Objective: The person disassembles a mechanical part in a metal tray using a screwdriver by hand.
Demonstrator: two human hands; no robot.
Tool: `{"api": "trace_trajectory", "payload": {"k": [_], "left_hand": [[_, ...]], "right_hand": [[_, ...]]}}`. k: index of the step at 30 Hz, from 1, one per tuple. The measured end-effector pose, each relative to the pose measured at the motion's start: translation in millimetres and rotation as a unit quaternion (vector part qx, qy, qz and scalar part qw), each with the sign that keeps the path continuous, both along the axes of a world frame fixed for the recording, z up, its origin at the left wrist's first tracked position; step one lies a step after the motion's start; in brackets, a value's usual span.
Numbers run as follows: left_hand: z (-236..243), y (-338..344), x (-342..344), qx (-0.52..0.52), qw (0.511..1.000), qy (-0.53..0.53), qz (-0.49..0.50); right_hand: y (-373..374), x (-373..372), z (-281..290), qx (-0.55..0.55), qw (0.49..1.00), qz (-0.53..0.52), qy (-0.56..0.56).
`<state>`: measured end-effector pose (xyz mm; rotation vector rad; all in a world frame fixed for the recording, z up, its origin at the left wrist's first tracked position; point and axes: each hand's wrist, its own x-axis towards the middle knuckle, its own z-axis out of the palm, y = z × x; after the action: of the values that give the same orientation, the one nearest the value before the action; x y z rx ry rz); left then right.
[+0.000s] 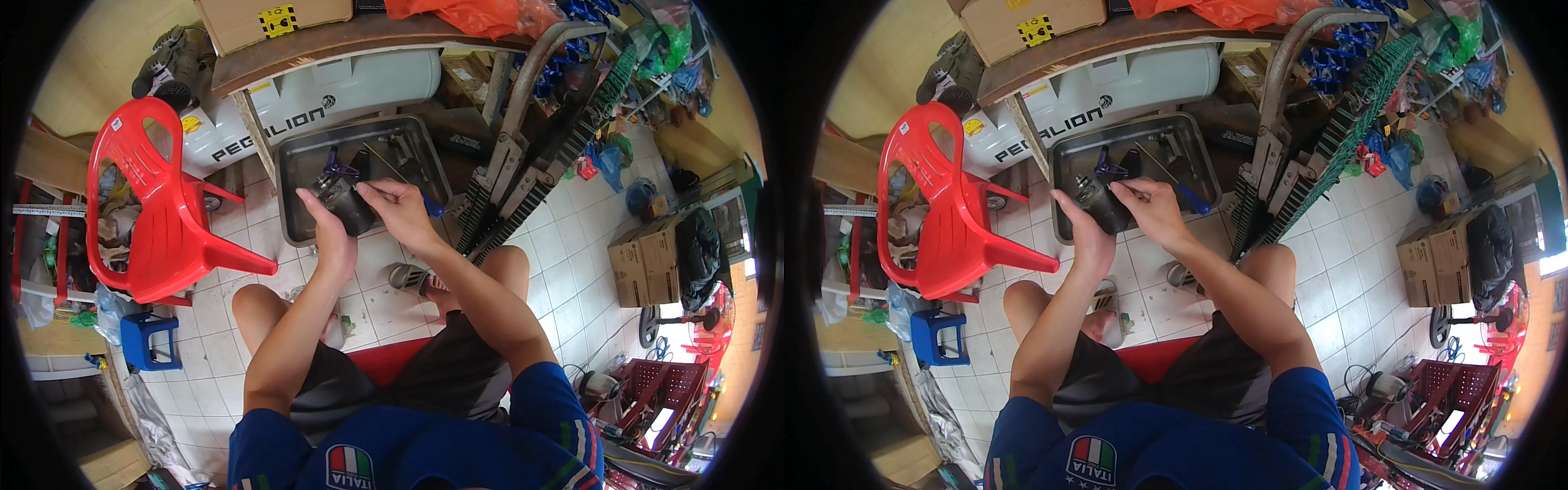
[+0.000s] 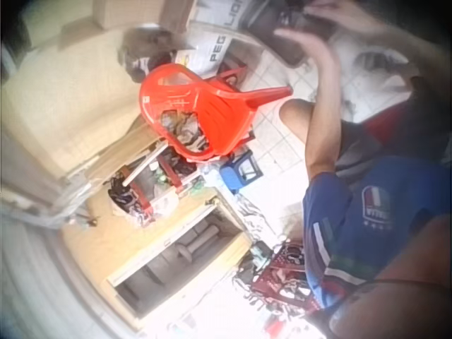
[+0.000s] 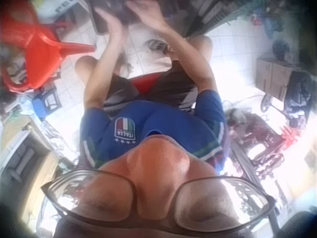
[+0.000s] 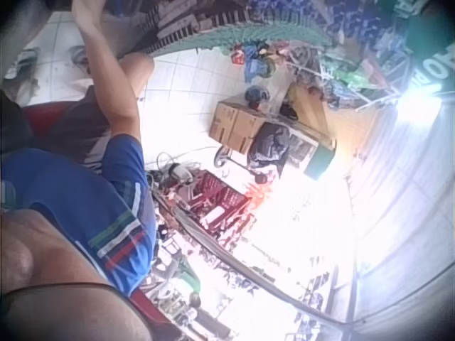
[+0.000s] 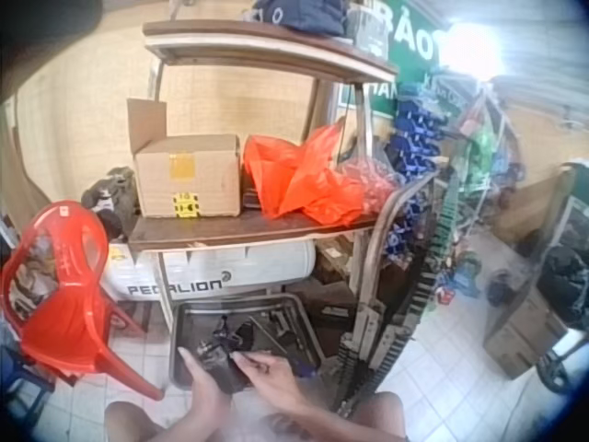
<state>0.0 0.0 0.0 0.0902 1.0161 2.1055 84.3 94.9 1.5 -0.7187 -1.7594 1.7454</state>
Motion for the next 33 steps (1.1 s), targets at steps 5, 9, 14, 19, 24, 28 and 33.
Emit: {"api": "trace_trajectory", "payload": {"k": [5, 9, 14, 19, 24, 28, 33], "left_hand": [[-0.7, 4.7, 12.1, 0.001, 1.000, -0.019, 0.009], [1.5, 3.6, 9.6, 0.000, 1.000, -0.008, 0.005], [-0.2, 2.4, 8.6, 0.003, 1.000, 0.003, -0.003], [-1.4, 1.9, 6.2, -0.005, 1.000, 0.002, 0.006], [1.3, 0.1, 4.4, 0.000, 1.000, 0.005, -0.013], [3.3, 0.3, 6.6, -0.008, 1.000, 0.009, -0.006], [2.1, 0.6, 6.4, -0.013, 1.000, 0.015, 0.002]], "right_hand": [[1.4, 9.6, 5.1, 0.035, 0.999, -0.015, -0.008], [-0.9, 5.5, 8.1, -0.013, 1.000, -0.015, 0.019], [-1.7, 3.8, 7.8, -0.022, 0.999, -0.016, 0.031], [-3.8, 3.4, 10.2, -0.039, 0.999, -0.012, 0.037], [1.9, 2.2, -0.2, -0.043, 0.998, -0.013, 0.034], [-1.0, 2.0, 4.4, -0.050, 0.998, -0.016, 0.023], [0.3, 6.4, 9.8, 0.080, 0.997, 0.010, -0.001]]}}
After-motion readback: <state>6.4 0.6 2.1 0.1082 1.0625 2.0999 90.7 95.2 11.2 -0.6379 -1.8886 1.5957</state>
